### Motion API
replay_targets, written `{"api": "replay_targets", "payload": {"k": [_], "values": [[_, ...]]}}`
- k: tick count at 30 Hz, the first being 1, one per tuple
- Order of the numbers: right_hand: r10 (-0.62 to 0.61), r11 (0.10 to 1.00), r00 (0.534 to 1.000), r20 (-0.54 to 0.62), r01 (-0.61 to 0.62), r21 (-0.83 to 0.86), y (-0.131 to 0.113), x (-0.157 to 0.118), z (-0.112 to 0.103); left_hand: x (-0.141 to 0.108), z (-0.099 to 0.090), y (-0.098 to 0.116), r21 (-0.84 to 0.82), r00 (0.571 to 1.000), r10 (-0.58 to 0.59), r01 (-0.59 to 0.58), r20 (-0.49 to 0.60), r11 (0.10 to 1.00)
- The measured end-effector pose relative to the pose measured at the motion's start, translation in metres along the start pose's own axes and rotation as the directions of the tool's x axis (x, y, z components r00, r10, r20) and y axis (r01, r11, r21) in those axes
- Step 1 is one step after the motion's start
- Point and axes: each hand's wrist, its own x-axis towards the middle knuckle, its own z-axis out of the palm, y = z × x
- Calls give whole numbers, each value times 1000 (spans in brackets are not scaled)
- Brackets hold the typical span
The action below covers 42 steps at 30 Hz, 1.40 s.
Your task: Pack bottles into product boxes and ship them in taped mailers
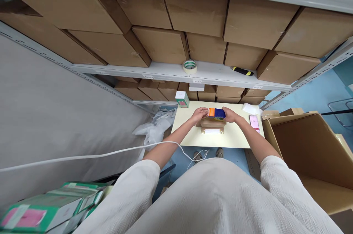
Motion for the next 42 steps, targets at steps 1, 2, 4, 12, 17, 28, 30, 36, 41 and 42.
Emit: {"api": "replay_targets", "payload": {"k": [1, 2, 4, 12, 17, 28, 30, 36, 41, 42], "values": [[2, 1000, 1000, -1, -2, -3, 0, 0, 0, -1, -1, 1, -32, 999, -37, 38, 20, 999], [7, 1000, 1000, -3, -7, -6, 0, 0, 0, -2, -2, 3, -60, 997, -64, 66, 39, 996], [13, 1000, 1000, -6, -13, -10, 0, 0, 1, -3, -5, 6, -96, 994, -85, 91, 64, 991], [8, 1000, 1000, -13, -9, -7, 2, 1, 2, -3, -4, 8, -71, 994, -83, 88, 70, 994], [0, 1000, 1000, -11, 0, 7, 3, 1, 3, 0, -1, 6, -49, 994, -87, 90, 59, 995], [-4, 1000, 1000, -14, 4, -12, 4, 1, 4, 10, 6, -5, -97, 994, -110, 112, 26, 989], [-4, 1000, 1000, -2, 4, -25, 2, 0, 2, 12, 5, -5, -74, 994, -106, 106, 6, 992], [-4, 992, 998, 56, 11, -123, -7, -1, -4, 18, -5, 1, 25, 995, -61, 63, -73, 998], [10, 980, 998, 63, 3, -198, -18, 1, -8, 15, -8, 2, 91, 990, -64, 75, -125, 993], [7, 977, 998, 64, 7, -213, -20, 1, -8, 15, -9, 2, 95, 988, -65, 78, -142, 992]]}}
